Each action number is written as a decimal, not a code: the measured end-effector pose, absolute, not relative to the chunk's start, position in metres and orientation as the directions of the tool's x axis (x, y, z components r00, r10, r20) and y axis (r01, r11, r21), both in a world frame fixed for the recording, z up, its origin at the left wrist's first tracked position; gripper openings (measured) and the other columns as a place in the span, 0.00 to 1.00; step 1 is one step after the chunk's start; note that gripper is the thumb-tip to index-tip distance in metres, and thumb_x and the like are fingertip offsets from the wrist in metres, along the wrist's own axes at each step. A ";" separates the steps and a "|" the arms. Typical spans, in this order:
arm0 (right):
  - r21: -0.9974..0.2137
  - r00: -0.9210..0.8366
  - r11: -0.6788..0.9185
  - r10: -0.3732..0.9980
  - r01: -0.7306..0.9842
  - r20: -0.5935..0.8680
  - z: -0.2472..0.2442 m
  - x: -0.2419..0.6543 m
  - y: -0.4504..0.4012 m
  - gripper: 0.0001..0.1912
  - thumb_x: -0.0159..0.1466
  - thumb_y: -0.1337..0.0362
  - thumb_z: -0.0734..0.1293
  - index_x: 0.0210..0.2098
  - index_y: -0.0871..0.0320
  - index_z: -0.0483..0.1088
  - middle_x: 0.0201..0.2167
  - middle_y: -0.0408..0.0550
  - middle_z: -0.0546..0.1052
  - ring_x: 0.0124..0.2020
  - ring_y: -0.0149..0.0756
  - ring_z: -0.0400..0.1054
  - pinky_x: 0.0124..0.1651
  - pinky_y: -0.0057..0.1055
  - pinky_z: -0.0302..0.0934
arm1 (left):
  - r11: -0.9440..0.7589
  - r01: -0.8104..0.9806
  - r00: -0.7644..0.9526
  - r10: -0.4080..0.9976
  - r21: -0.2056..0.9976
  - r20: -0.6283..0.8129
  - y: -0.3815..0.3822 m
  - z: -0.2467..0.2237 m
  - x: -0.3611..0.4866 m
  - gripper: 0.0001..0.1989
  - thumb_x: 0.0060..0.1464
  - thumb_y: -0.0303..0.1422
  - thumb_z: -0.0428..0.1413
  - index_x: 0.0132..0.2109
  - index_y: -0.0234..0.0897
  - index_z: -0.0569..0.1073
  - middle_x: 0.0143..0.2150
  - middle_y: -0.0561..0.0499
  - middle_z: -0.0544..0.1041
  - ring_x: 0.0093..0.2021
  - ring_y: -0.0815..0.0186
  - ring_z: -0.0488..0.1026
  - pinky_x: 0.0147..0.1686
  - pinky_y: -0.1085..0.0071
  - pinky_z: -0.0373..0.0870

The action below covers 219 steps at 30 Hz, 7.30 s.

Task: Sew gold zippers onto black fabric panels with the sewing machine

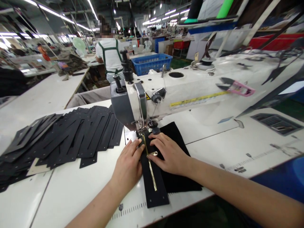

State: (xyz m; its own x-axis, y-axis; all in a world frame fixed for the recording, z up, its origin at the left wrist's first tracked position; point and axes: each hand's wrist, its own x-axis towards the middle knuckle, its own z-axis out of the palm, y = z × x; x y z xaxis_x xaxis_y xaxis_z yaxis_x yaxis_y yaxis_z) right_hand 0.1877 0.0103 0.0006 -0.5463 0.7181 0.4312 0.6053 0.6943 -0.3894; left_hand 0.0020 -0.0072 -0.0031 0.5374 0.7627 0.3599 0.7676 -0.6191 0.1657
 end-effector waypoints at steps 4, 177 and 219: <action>-0.279 -0.644 0.735 0.677 0.618 0.356 -0.005 0.188 0.012 0.24 0.62 0.65 0.56 0.55 0.72 0.57 0.56 0.64 0.61 0.61 0.46 0.48 0.60 0.47 0.46 | -0.640 0.755 0.561 0.741 0.138 0.369 -0.005 -0.002 0.005 0.22 0.43 0.18 0.45 0.48 0.26 0.68 0.52 0.36 0.68 0.54 0.54 0.63 0.55 0.53 0.62; 0.046 -0.634 0.755 0.515 0.654 0.577 -0.015 0.174 0.029 0.15 0.62 0.76 0.56 0.41 0.75 0.71 0.42 0.63 0.74 0.43 0.45 0.70 0.46 0.36 0.67 | -0.756 0.653 0.685 0.565 -0.042 0.460 0.023 -0.003 -0.011 0.12 0.57 0.23 0.44 0.41 0.28 0.72 0.44 0.38 0.75 0.47 0.58 0.71 0.51 0.53 0.64; -0.087 -0.595 0.719 0.632 0.690 0.497 -0.014 0.173 0.049 0.09 0.61 0.74 0.59 0.38 0.64 0.70 0.36 0.55 0.76 0.37 0.40 0.72 0.40 0.34 0.68 | -0.711 0.703 0.626 0.594 -0.034 0.505 0.040 -0.004 -0.012 0.09 0.56 0.25 0.48 0.37 0.31 0.73 0.41 0.43 0.77 0.43 0.60 0.73 0.50 0.58 0.63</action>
